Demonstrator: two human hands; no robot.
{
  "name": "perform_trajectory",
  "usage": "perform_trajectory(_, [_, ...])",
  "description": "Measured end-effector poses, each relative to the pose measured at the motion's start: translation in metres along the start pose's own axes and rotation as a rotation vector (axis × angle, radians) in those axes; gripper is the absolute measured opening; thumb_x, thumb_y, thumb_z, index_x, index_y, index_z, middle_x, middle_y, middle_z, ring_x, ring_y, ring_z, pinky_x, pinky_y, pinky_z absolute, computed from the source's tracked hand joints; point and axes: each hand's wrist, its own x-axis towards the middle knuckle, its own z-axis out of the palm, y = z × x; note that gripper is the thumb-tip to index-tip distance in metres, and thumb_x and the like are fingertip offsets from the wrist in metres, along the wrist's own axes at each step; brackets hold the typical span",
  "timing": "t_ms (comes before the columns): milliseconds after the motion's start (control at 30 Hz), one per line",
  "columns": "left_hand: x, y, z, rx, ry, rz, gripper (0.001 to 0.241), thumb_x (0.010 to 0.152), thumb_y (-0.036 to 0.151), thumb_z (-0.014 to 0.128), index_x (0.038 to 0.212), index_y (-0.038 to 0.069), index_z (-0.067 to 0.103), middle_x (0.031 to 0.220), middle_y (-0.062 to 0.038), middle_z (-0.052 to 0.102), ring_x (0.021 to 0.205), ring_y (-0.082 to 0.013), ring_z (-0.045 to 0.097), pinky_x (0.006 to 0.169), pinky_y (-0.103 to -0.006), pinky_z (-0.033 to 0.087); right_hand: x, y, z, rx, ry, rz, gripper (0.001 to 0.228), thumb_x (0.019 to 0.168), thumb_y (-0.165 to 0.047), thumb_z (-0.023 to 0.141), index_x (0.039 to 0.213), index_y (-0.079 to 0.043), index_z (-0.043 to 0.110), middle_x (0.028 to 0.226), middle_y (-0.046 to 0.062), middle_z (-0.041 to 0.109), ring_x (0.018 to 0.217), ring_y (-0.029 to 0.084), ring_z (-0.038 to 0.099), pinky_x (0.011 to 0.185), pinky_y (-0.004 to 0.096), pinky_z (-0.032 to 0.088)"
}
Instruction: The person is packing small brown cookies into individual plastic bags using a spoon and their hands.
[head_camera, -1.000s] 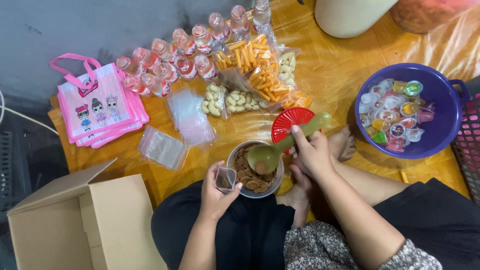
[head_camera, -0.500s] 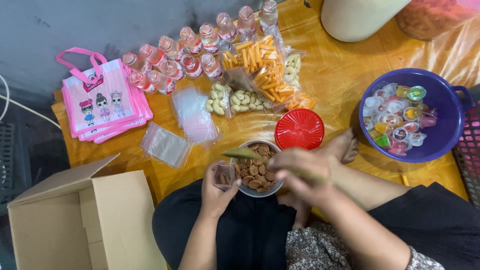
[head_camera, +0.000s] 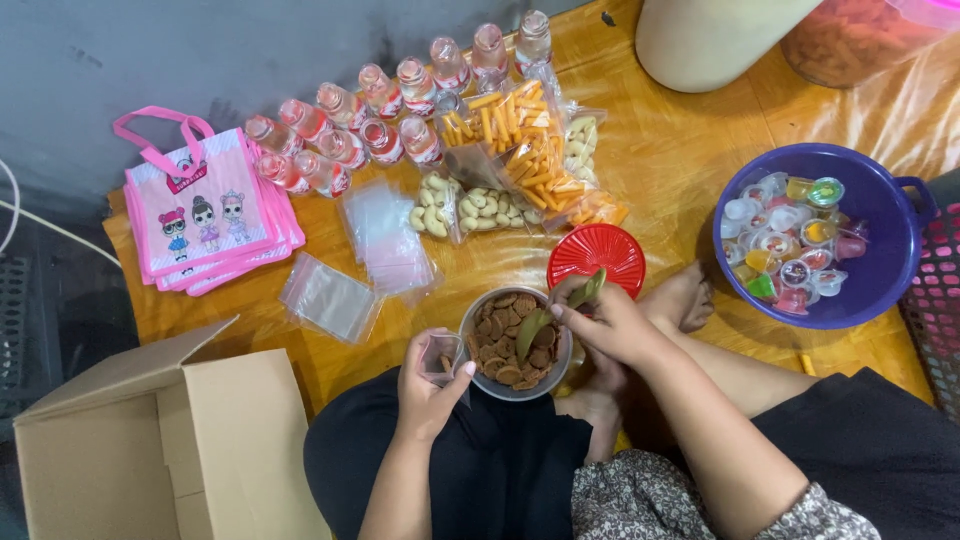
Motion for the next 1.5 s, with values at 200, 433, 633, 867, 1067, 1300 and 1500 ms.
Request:
perform_trajectory(200, [0.002, -0.004, 0.001, 0.032, 0.002, 0.002, 0.061, 0.072, 0.016, 0.094, 0.125, 0.006, 0.064, 0.103, -0.015, 0.073, 0.101, -0.0261, 0.072, 0.096, -0.0436, 0.055, 0.004, -0.002, -0.007, -0.051, -0.01, 0.065, 0.011, 0.092, -0.019, 0.073, 0.09, -0.008, 0.07, 0.072, 0.01, 0.071, 0.072, 0.02, 0.069, 0.07, 0.037, 0.055])
perform_trajectory(433, [0.003, -0.003, 0.0, 0.035, -0.01, -0.006, 0.061, 0.072, 0.019, 0.094, 0.124, 0.007, 0.064, 0.104, -0.016, 0.072, 0.101, -0.0269, 0.071, 0.096, -0.0448, 0.055, 0.0, 0.021, 0.005, -0.056, -0.018, 0.102, 0.014, 0.09, -0.018, 0.077, 0.088, -0.006, 0.07, 0.071, 0.014, 0.073, 0.07, 0.024, 0.07, 0.068, 0.04, 0.055])
perform_trajectory(633, [0.002, -0.003, 0.003, 0.088, 0.001, 0.037, 0.062, 0.07, 0.019, 0.094, 0.123, 0.009, 0.064, 0.104, -0.013, 0.072, 0.102, -0.0258, 0.072, 0.097, -0.0424, 0.055, -0.002, 0.029, 0.027, 0.055, 0.195, 0.211, 0.015, 0.082, -0.02, 0.087, 0.082, -0.009, 0.076, 0.065, 0.007, 0.075, 0.06, 0.011, 0.064, 0.059, 0.027, 0.051])
perform_trajectory(867, [-0.002, 0.008, 0.007, 0.186, -0.027, 0.11, 0.068, 0.066, 0.023, 0.096, 0.124, 0.01, 0.063, 0.106, -0.015, 0.069, 0.104, -0.0327, 0.071, 0.096, -0.0461, 0.055, 0.002, 0.036, 0.022, 0.212, 0.576, 0.427, 0.018, 0.096, -0.021, 0.076, 0.087, -0.006, 0.076, 0.06, 0.009, 0.068, 0.042, 0.012, 0.058, 0.046, 0.024, 0.046])
perform_trajectory(1067, [0.0, 0.011, 0.007, 0.223, -0.051, 0.14, 0.068, 0.067, 0.022, 0.095, 0.125, 0.009, 0.061, 0.106, -0.014, 0.065, 0.106, -0.0336, 0.068, 0.096, -0.0464, 0.055, -0.006, -0.018, 0.024, 0.116, 0.593, 0.212, 0.022, 0.1, -0.024, 0.067, 0.093, -0.009, 0.082, 0.064, 0.009, 0.068, 0.05, 0.015, 0.06, 0.051, 0.027, 0.048])
perform_trajectory(1300, [0.0, 0.042, 0.006, 0.043, -0.125, -0.046, 0.06, 0.073, 0.006, 0.085, 0.121, 0.007, 0.05, 0.107, -0.011, 0.067, 0.088, -0.0188, 0.072, 0.069, -0.0278, 0.064, -0.029, -0.112, 0.052, -0.493, 0.219, -0.587, 0.01, 0.091, -0.022, 0.072, 0.094, -0.014, 0.076, 0.095, 0.001, 0.075, 0.07, 0.011, 0.069, 0.057, 0.023, 0.048])
perform_trajectory(1500, [-0.004, 0.012, 0.0, -0.018, 0.014, -0.055, 0.06, 0.075, 0.005, 0.081, 0.127, 0.011, 0.052, 0.115, -0.006, 0.064, 0.1, -0.0162, 0.064, 0.074, -0.026, 0.054, -0.02, -0.07, 0.032, -0.209, 0.252, -0.58, 0.003, 0.089, -0.006, 0.069, 0.091, -0.004, 0.07, 0.088, 0.007, 0.074, 0.078, 0.017, 0.071, 0.069, 0.023, 0.065])
